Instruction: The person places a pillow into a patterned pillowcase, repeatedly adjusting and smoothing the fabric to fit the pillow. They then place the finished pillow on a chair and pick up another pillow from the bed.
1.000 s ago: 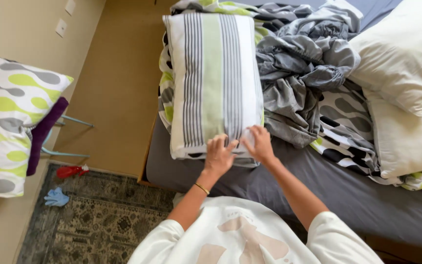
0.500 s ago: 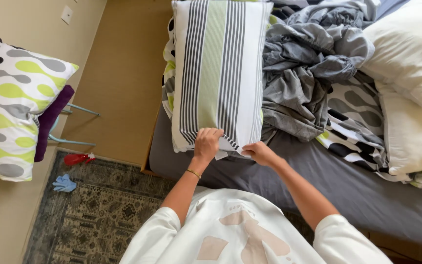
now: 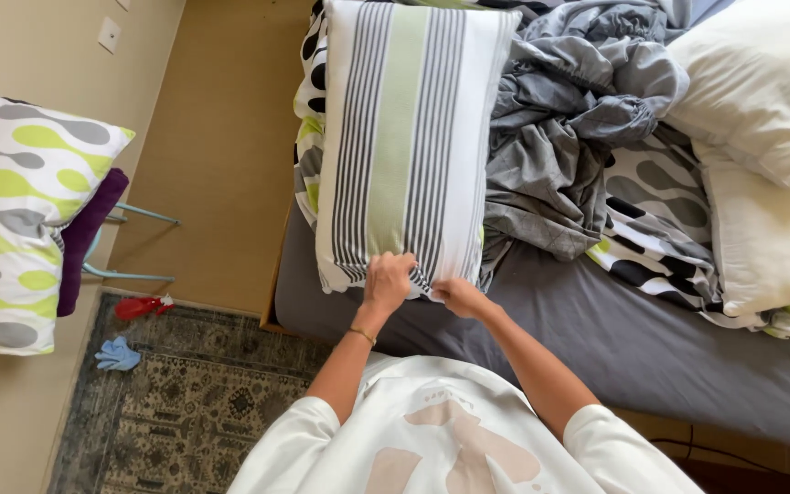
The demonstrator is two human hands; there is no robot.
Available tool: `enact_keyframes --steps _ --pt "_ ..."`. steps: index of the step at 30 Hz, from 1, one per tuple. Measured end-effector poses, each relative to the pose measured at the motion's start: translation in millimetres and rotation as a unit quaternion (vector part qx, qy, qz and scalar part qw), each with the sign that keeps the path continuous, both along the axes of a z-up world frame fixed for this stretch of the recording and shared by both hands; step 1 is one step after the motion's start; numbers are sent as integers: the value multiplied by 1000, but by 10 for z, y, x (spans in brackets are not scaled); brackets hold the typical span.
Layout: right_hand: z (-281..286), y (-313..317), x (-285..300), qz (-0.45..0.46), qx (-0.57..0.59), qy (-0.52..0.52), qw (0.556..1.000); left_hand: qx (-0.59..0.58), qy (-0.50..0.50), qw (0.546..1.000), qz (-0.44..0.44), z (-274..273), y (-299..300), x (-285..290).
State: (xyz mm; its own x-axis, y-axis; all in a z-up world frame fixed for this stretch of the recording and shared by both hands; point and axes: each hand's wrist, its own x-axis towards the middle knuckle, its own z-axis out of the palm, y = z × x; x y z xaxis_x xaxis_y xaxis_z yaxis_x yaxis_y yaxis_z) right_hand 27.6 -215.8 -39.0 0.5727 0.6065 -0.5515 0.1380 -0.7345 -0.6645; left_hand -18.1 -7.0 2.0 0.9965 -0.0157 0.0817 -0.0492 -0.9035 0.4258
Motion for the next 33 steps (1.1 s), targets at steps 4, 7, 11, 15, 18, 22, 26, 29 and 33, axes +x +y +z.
enact_keyframes --steps 4,7,11,15,18,22,26,29,33 --pt "423 28 88 -19 33 -144 989 -101 80 984 124 -553 83 -352" --pt "440 -29 102 -23 61 -298 952 -253 141 952 99 -826 60 -328" --pt "-88 18 -283 0 -7 -213 977 -220 149 961 71 -684 142 -334" --pt "-204 189 -298 60 -34 -70 995 -10 5 998 69 -794 169 -488" --pt "-255 244 -188 53 -103 -98 988 -105 19 986 125 -1210 203 -627" --pt "-7 189 -198 91 -110 -152 978 -212 107 966 99 -860 181 -316" --pt "298 376 -408 11 29 -461 887 -255 42 962 92 -391 273 -383" --pt "411 570 -406 -14 63 -547 835 -249 -14 966 66 88 386 -426" --pt "455 677 -250 -7 137 -580 803 -31 -141 989 -6 -41 648 -520"
